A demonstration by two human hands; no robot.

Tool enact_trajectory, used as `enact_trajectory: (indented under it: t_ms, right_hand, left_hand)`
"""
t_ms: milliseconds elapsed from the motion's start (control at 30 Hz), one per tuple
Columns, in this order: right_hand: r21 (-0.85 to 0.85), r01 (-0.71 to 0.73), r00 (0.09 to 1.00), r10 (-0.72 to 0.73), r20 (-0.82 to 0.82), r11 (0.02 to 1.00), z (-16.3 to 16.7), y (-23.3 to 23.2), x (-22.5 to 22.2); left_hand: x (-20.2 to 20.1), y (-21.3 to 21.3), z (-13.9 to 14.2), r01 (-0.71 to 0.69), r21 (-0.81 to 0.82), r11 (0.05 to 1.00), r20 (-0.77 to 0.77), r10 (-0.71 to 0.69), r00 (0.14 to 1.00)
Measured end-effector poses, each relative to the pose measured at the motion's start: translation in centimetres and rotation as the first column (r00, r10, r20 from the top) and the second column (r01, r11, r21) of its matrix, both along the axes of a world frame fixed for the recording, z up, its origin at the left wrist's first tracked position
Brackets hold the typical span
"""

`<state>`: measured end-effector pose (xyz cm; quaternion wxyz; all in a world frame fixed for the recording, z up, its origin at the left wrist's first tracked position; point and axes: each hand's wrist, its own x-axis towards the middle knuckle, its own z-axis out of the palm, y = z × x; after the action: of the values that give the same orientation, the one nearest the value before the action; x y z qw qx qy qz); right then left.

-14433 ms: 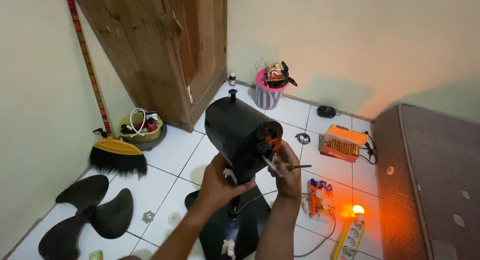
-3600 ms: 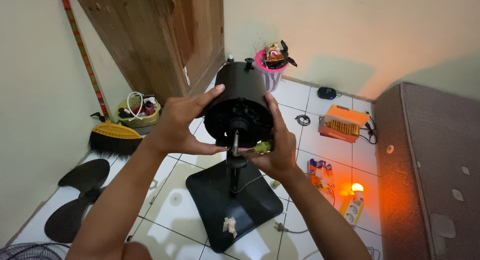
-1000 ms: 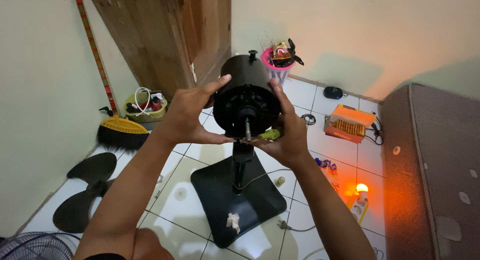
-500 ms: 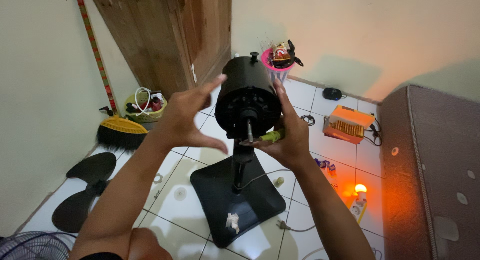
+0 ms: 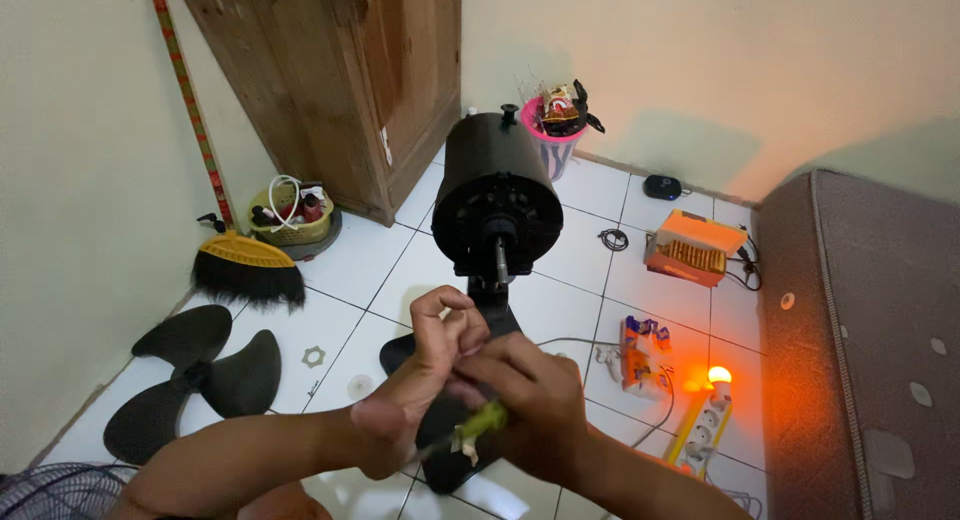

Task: The person sits on the floor and services a disassembled standing fan, using a screwdriver to work on the motor housing while holding the fan head steady. The fan blades and other removed parts lie on the floor beside them as they unscrew and adjust the motor assembly.

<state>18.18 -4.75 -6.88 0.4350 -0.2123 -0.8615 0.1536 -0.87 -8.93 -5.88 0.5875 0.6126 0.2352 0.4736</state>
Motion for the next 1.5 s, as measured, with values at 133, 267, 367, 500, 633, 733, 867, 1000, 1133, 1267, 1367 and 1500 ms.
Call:
enact_trajectory:
  t_ms: [133, 267, 367, 500, 633, 733, 867, 1000, 1133, 1267, 1367, 1500]
  right_hand:
    - [-0.096, 0.056, 0.996, -0.062, -0.068, 0.994, 0.9, -0.4, -0.5]
    - [-0.110, 0.089, 0.986, -0.104, -0.131, 0.990, 1.4, -0.5, -0.7]
    - [-0.101, 0.077, 0.989, -0.089, -0.122, 0.992, 1.1, -0.2, -0.6]
    - [-0.078, 0.037, 0.989, -0.048, -0.143, 0.996, 0.5, 0.1, -0.1]
    - [-0.189, -0.001, 0.963, -0.050, -0.264, 0.982, 0.5, 1.3, 0.4]
    - [-0.361, -0.086, 0.880, -0.099, -0.465, 0.929, 1.1, 4.2, 1.0]
    - [-0.200, 0.091, 0.893, -0.169, -0.418, 0.976, 1.5, 7.6, 1.0]
    - [-0.162, 0.237, 0.887, -0.281, -0.367, 0.958, 2.1, 7.8, 0.7]
    - [-0.112, 0.230, 0.902, -0.255, -0.349, 0.967, 3.3, 7.3, 0.8]
    - [-0.112, 0.203, 0.911, -0.230, -0.343, 0.973, 3.6, 7.3, 0.7]
    - [-0.096, 0.215, 0.905, -0.235, -0.355, 0.972, 3.1, 7.6, 0.5]
    - [-0.044, 0.235, 0.882, -0.232, -0.411, 0.971, 2.4, 8.3, -0.1]
  left_hand:
    - [-1.2, 0.2, -2.6, -0.002, 0.100, 0.995, -0.156, 0.018, 0.988]
    - [-0.9, 0.8, -2.6, 0.001, 0.264, 0.965, -0.325, 0.088, 0.942]
    - [-0.1, 1.6, -1.5, 0.039, 0.345, 0.938, -0.220, 0.040, 0.975]
    - [0.1, 1.9, -0.9, 0.039, 0.340, 0.939, -0.317, 0.076, 0.945]
    - [-0.8, 1.1, -0.5, 0.055, 0.303, 0.951, -0.247, 0.022, 0.969]
    - [-1.2, 3.0, 1.6, -0.281, 0.740, 0.611, -0.230, 0.623, 0.747]
    - [-3.4, 7.3, 5.7, -0.090, 0.949, 0.302, -0.219, 0.839, 0.498]
    - [-4.7, 10.1, 7.3, 0.027, 0.953, 0.302, -0.265, 0.788, 0.555]
    - [-4.9, 11.1, 6.4, -0.047, 0.894, 0.446, -0.287, 0.649, 0.704]
    - [-4.9, 11.6, 4.6, -0.164, 0.812, 0.561, -0.309, 0.650, 0.694]
    - [-4.5, 12.3, 2.9, -0.241, 0.868, 0.435, -0.201, 0.751, 0.629]
    - [-3.8, 13.3, 0.6, -0.379, 0.714, 0.588, -0.092, 0.615, 0.783]
